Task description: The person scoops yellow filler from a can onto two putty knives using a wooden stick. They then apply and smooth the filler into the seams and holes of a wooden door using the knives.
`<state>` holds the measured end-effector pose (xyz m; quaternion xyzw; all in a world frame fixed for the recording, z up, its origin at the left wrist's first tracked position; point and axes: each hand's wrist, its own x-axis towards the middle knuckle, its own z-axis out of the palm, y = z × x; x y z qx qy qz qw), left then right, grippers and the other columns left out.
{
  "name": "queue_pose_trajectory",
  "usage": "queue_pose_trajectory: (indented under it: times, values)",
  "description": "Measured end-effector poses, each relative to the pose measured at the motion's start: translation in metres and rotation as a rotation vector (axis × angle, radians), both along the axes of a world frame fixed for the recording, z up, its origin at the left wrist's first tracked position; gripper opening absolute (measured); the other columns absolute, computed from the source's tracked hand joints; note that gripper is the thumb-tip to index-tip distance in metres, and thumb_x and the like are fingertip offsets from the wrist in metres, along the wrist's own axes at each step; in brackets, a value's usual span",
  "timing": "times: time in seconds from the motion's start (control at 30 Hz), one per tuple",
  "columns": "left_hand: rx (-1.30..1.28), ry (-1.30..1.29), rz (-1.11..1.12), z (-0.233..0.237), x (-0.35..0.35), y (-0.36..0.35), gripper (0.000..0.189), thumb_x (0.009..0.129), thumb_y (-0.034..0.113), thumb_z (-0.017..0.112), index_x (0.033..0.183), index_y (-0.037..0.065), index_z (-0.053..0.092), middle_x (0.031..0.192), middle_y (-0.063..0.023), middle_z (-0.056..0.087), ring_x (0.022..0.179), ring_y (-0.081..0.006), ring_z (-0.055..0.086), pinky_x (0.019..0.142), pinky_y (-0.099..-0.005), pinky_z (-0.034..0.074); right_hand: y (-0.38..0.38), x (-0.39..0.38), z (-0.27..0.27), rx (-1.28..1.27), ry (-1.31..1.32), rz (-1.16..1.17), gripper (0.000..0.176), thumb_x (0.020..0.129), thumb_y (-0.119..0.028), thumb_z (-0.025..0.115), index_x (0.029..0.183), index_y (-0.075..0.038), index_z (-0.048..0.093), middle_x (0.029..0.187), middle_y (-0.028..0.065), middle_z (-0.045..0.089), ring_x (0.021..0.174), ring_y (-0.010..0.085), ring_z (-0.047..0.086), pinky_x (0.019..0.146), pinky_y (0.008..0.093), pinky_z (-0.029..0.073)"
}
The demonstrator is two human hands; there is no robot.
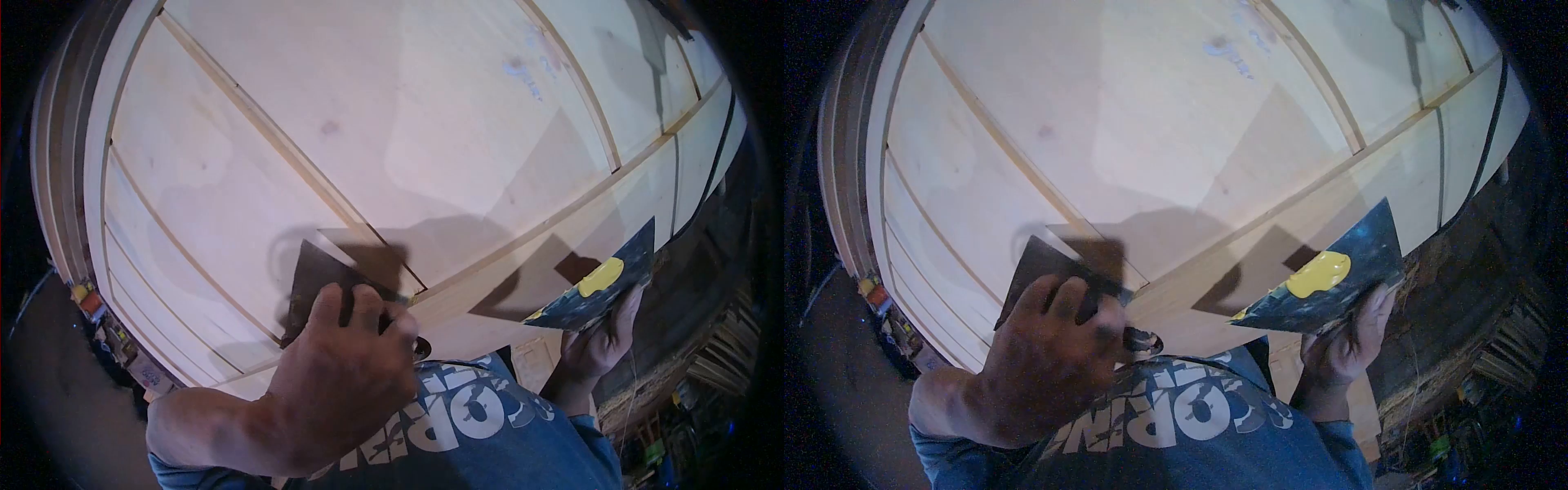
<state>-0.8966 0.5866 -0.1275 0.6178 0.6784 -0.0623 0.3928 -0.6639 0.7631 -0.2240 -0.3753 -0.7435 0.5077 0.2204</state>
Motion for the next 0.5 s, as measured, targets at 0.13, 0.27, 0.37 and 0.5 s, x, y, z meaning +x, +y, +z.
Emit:
queue_pose_trajectory:
  times: [0.13,0.27,0.37,0.5]
  values:
    - [-0.077,-0.021,-0.042,0.002,-0.002,-0.008,0.016,0.073,0.015,0.061,0.081,0.002,0.067,0.089,-0.0097,0.056,0.091,-0.0262,0.054,0.078,-0.0383,0.043,0.001,0.001,0.003,-0.019,-0.05,-0.063,0.056,0.09,-0.012,0.05,0.137,0.008,0.029,0.139,0.0247,0.031,0.126,0.0303,0.038,0.104,0.0367,0.032]
    - [-0.102,-0.055,-0.052,0.007,-0.006,-0.02,0.017,0.073,0.016,0.061,0.084,0.004,0.067,0.092,-0.0091,0.054,0.093,-0.0258,0.053,0.082,-0.0392,0.042,0.0,0.004,0.004,-0.037,-0.043,-0.116,0.057,0.091,-0.017,0.052,0.137,0.008,0.029,0.138,0.0254,0.033,0.126,0.0321,0.038,0.104,0.0384,0.03]
    - [-0.029,0.039,0.037,0.008,-0.001,-0.032,0.021,0.072,0.016,0.062,0.089,0.005,0.066,0.095,-0.0097,0.055,0.097,-0.0263,0.053,0.084,-0.0417,0.043,0.002,-0.006,0.005,0.096,-0.028,0.018,0.054,0.092,-0.007,0.05,0.137,0.01,0.027,0.137,0.0177,0.039,0.119,0.023,0.045,0.102,0.0324,0.036]
    - [0.178,0.075,0.126,0.003,0.005,-0.028,0.028,0.07,0.019,0.059,0.085,-0.003,0.067,0.091,-0.0127,0.054,0.095,-0.0307,0.054,0.086,-0.0475,0.041,0.006,-0.009,0.009,0.307,-0.166,0.145,0.059,0.091,-0.016,0.055,0.137,0.01,0.028,0.135,0.0183,0.041,0.118,0.0233,0.046,0.102,0.0326,0.034]
